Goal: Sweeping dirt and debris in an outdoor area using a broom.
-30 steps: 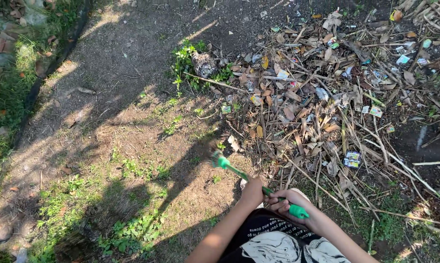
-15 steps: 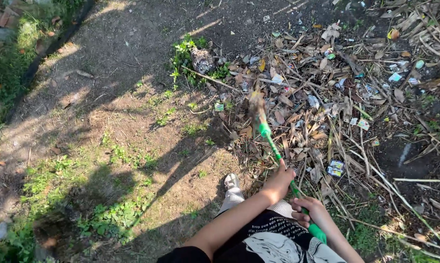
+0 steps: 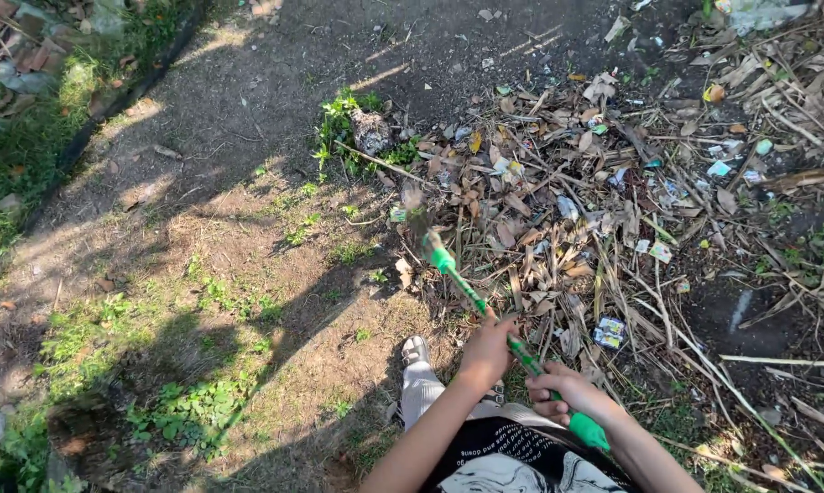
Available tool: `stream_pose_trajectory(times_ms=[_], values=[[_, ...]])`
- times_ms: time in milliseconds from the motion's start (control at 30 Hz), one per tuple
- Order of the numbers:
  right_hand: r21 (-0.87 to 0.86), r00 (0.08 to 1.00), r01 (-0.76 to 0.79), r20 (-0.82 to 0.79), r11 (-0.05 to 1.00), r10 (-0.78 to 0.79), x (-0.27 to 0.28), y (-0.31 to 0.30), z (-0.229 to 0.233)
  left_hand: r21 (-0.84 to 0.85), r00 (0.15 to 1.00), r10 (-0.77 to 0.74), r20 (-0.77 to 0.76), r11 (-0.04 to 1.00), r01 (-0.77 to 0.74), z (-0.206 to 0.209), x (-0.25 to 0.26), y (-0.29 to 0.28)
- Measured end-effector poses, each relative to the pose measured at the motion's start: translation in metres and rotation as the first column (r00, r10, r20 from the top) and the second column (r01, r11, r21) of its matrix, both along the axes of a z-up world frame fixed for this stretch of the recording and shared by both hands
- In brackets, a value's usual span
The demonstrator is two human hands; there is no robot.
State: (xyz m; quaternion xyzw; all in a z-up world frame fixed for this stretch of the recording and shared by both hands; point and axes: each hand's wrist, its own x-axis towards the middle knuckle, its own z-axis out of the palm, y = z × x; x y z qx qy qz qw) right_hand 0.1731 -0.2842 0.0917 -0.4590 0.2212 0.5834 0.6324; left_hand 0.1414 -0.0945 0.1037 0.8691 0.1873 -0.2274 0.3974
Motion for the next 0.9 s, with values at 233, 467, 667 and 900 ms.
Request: stream_pose_trajectory(times_ms=[233, 467, 667, 900], values=[[0.092, 0.95, -0.313, 0.012, 0.945, 0.313, -0.025, 0.03, -0.031, -0.032, 0.953, 0.299, -0.044, 0.953, -0.3, -0.044, -0.064, 0.007], [0.103, 0.906, -0.422, 0.043, 0.901, 0.42, -0.034, 0.092, -0.072, -0.003, 0.827, 0.546, 0.134, 0.835, -0.551, -0.139, -0.111, 0.046], [0.017, 0.956, -0.29, 0.043, 0.957, 0.289, -0.004, 0.11, -0.129, -0.436, 0.648, 0.706, -0.286, 0.506, -0.744, -0.199, -0.099, 0.053], [-0.288, 0.906, -0.301, 0.21, 0.909, 0.367, -0.019, 0.116, -0.078, -0.767, 0.642, 0.539, -0.545, -0.013, -0.641, -0.167, -0.055, 0.053]])
